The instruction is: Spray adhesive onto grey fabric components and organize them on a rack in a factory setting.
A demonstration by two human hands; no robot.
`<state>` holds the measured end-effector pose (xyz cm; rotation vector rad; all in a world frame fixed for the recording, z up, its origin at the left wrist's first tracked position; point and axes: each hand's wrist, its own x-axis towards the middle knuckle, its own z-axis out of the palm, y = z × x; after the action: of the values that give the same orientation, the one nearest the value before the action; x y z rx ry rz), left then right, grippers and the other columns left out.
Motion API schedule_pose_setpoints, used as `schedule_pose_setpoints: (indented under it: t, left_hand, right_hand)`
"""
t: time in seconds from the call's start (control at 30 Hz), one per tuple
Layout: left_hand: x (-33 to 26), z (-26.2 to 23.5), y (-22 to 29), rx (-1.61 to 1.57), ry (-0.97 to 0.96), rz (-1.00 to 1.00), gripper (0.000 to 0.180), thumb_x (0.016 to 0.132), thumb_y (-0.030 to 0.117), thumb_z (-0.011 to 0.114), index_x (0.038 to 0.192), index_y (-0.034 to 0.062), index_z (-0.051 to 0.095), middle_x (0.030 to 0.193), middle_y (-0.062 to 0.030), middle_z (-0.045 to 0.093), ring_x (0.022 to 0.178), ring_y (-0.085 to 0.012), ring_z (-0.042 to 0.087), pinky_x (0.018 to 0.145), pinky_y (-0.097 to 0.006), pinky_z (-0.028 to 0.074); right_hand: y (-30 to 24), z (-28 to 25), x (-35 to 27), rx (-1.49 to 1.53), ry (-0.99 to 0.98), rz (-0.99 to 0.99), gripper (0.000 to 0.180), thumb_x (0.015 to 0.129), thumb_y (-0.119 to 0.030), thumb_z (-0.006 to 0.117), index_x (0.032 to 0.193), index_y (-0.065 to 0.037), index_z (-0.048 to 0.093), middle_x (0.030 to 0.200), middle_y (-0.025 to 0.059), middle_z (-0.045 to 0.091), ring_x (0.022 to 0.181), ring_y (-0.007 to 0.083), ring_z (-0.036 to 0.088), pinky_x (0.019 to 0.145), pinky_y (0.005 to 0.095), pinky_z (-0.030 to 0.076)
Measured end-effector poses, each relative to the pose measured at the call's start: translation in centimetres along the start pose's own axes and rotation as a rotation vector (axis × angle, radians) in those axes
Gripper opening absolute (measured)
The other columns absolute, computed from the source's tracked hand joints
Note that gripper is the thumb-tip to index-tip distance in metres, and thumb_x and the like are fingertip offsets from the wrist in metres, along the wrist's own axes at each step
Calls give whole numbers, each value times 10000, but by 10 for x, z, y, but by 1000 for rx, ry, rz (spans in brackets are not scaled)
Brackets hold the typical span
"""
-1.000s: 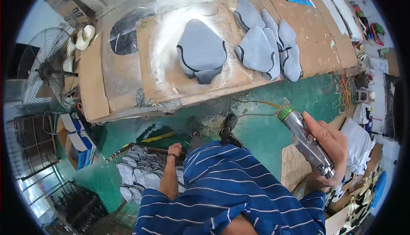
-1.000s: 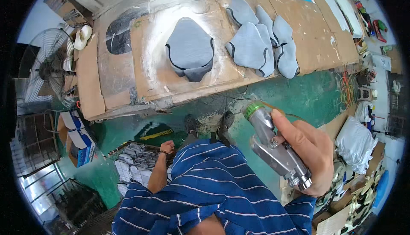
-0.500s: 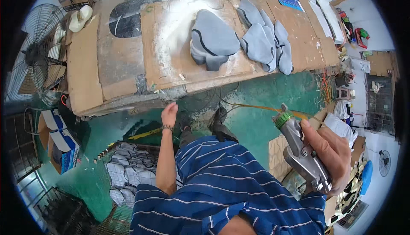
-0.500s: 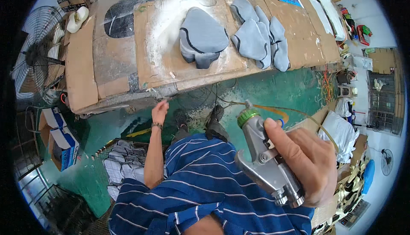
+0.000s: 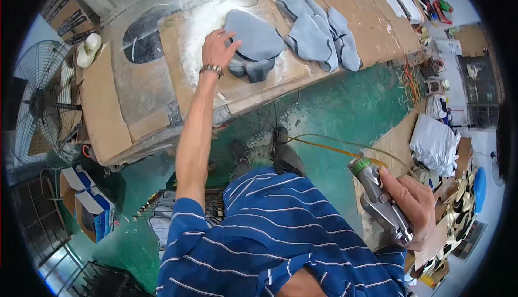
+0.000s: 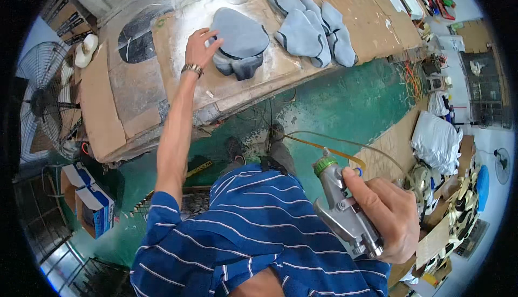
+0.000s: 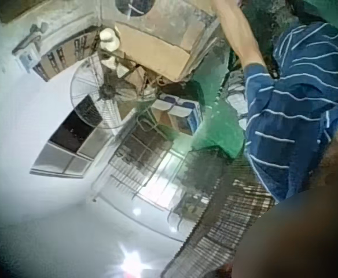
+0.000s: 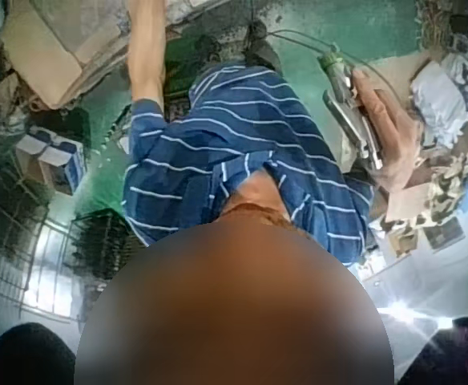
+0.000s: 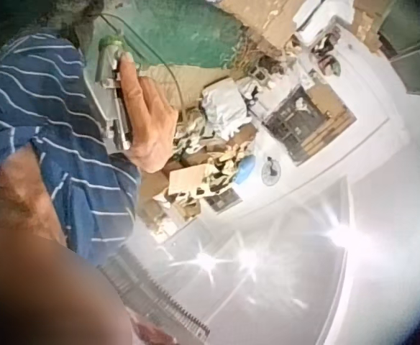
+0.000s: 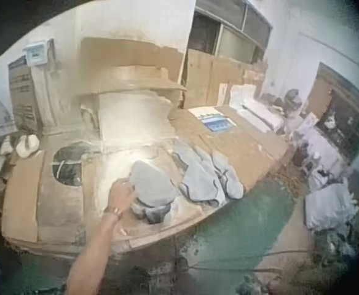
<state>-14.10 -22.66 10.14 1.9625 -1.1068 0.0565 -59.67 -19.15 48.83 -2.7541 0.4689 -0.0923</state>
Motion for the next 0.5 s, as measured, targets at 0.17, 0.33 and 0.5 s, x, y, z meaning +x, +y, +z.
schedule_pose_setpoints:
  t: [0.17, 0.33, 0.5]
  left_hand:
    - [33, 15, -14, 396, -299, -53, 532, 748, 651, 767, 1103, 261, 829, 1465, -134, 600, 1409, -326, 482, 1130, -477, 428]
    - [29, 30, -17, 247, -264, -117, 564, 721, 670, 799, 1139, 293, 819, 1517, -151, 553, 1447, -367, 436, 1209, -466, 348]
    - [20, 40, -30, 161, -275, -148, 573, 746, 635, 812, 1201, 287, 797, 1550, -173, 509, 1461, -364, 417, 1211, -471, 338]
  right_hand:
    - [34, 3, -19, 137, 100, 26, 658, 708, -102, 849, 1325, 32, 665, 783, 104, 667, 624, 236, 660, 500, 335, 482]
    - [77, -11, -25, 245, -24, 81, 677, 721, -104, 828, 1358, 37, 647, 792, 108, 669, 644, 246, 661, 526, 344, 499]
    - [140, -10, -35, 311, 116, 77, 689, 730, -114, 832, 1357, 84, 625, 803, 125, 686, 619, 263, 645, 531, 373, 491]
